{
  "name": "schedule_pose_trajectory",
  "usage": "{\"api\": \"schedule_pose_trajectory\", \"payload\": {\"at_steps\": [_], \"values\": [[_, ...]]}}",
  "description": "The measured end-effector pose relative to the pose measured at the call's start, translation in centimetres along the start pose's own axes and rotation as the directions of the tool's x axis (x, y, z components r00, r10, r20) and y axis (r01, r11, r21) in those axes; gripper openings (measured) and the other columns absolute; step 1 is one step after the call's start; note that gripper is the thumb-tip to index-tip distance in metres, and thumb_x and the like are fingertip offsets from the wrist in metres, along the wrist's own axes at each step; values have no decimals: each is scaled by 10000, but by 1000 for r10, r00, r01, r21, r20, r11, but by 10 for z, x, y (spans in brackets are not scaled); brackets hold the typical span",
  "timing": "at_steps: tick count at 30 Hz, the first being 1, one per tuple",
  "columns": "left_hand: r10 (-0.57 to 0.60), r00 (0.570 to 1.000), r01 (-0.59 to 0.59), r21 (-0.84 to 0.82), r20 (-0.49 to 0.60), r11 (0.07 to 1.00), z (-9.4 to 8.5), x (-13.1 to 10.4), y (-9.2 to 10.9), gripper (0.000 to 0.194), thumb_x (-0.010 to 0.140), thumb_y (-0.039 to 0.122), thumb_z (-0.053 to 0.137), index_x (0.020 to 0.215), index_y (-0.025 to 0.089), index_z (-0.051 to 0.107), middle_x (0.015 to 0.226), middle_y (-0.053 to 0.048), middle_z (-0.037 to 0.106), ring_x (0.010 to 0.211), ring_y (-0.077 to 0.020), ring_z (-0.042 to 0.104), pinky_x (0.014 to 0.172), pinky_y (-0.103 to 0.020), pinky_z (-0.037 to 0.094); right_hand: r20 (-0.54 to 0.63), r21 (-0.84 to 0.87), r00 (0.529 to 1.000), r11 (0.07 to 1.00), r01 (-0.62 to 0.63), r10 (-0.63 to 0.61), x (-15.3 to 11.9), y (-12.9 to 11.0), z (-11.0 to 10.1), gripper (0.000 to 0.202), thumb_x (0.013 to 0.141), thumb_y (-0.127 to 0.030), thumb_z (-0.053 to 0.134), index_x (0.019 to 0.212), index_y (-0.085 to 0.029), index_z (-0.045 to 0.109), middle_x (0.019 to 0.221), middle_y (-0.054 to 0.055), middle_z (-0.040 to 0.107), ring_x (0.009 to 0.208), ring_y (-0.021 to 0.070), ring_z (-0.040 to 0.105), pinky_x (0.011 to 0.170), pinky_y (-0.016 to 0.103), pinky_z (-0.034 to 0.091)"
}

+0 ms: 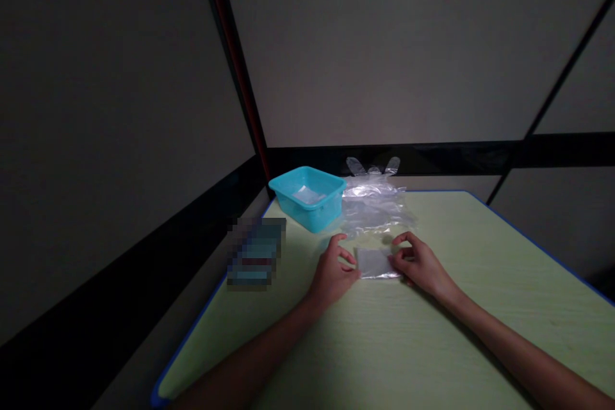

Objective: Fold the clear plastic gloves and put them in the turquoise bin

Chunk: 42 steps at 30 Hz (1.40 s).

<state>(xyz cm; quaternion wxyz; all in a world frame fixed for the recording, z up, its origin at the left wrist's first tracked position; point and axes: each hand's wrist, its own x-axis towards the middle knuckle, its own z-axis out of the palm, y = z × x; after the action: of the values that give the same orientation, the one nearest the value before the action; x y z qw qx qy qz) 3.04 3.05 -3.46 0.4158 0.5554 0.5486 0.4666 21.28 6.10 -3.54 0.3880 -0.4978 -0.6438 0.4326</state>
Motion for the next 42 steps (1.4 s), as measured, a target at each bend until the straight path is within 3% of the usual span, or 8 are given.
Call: {"api": "schedule_pose_trajectory", "payload": {"at_steps": [6, 10, 15, 20, 29, 34, 37, 42], "values": [[-30, 999, 29, 9, 25, 1000, -1, 1, -1, 674, 546, 22, 592, 1136, 229, 340, 735, 66, 502, 490, -51, 527, 395, -110, 365, -143, -103, 973, 980, 170, -184, -4, -2, -3, 162, 697, -253, 482, 826, -201, 398, 597, -51, 457, 434, 93, 461, 388, 206, 378], [-42, 998, 42, 10, 48, 999, -1, 2, 0, 677, 553, 25, 586, 1146, 229, 331, 718, 69, 503, 481, -54, 525, 367, -103, 349, -152, -376, 934, 893, 247, -323, -15, -14, -4, 102, 761, -237, 434, 853, -192, 438, 646, -9, 501, 502, 131, 497, 455, 252, 394], [-56, 997, 55, 21, 48, 998, -1, 1, 3, 675, 554, 56, 591, 1155, 216, 328, 732, 55, 510, 497, -81, 540, 348, -127, 373, 110, -593, 870, 671, 445, -480, -30, -23, 6, 267, 809, -277, 412, 1037, -156, 479, 987, 114, 569, 882, 222, 552, 744, 353, 454], [-69, 996, 68, 14, 56, 998, -2, 2, 3, 666, 555, 37, 589, 1140, 215, 326, 745, 55, 502, 480, -62, 523, 357, -124, 391, 373, -687, 820, 465, 558, -433, -34, -10, 17, 666, 823, -499, 378, 1353, -132, 210, 1379, 142, 285, 1254, 254, 264, 1005, 453, 254], [-69, 995, 69, 12, 72, 998, -2, 6, 1, 448, 608, 69, 537, 1007, 196, 380, 691, 65, 479, 466, -73, 542, 323, -112, 350, 463, -702, 804, 400, 590, -373, -32, -3, 18, 689, 840, -554, 290, 1361, -114, 195, 1385, 145, 248, 1278, 236, 197, 1027, 434, 224], [253, 968, -241, 333, 9, 912, -1, -2, 3, 259, 661, 80, 488, 903, 173, 488, 744, 12, 516, 601, -108, 547, 565, -221, 475, 420, -732, 813, 379, 566, -403, -32, -3, 18, 710, 833, -561, 298, 1351, -82, 219, 1391, 158, 226, 1280, 241, 189, 1027, 437, 226], [417, 887, -458, 492, 198, 740, -1, -12, 8, 334, 713, 104, 460, 1035, 178, 504, 1042, -69, 541, 974, -193, 515, 867, -329, 421, 407, -740, 811, 369, 563, -420, -32, -2, 17, 717, 830, -559, 311, 1345, -66, 230, 1387, 166, 236, 1283, 242, 179, 1031, 439, 219], [401, 756, -653, 548, 518, 523, -3, -20, 10, 493, 832, 190, 342, 1314, 127, 260, 1385, -109, 269, 1273, -193, 228, 1049, -371, 210, 427, -732, 798, 355, 581, -425, -32, 1, 15, 728, 825, -558, 324, 1354, -74, 199, 1390, 167, 225, 1285, 238, 169, 1034, 434, 215]]}}
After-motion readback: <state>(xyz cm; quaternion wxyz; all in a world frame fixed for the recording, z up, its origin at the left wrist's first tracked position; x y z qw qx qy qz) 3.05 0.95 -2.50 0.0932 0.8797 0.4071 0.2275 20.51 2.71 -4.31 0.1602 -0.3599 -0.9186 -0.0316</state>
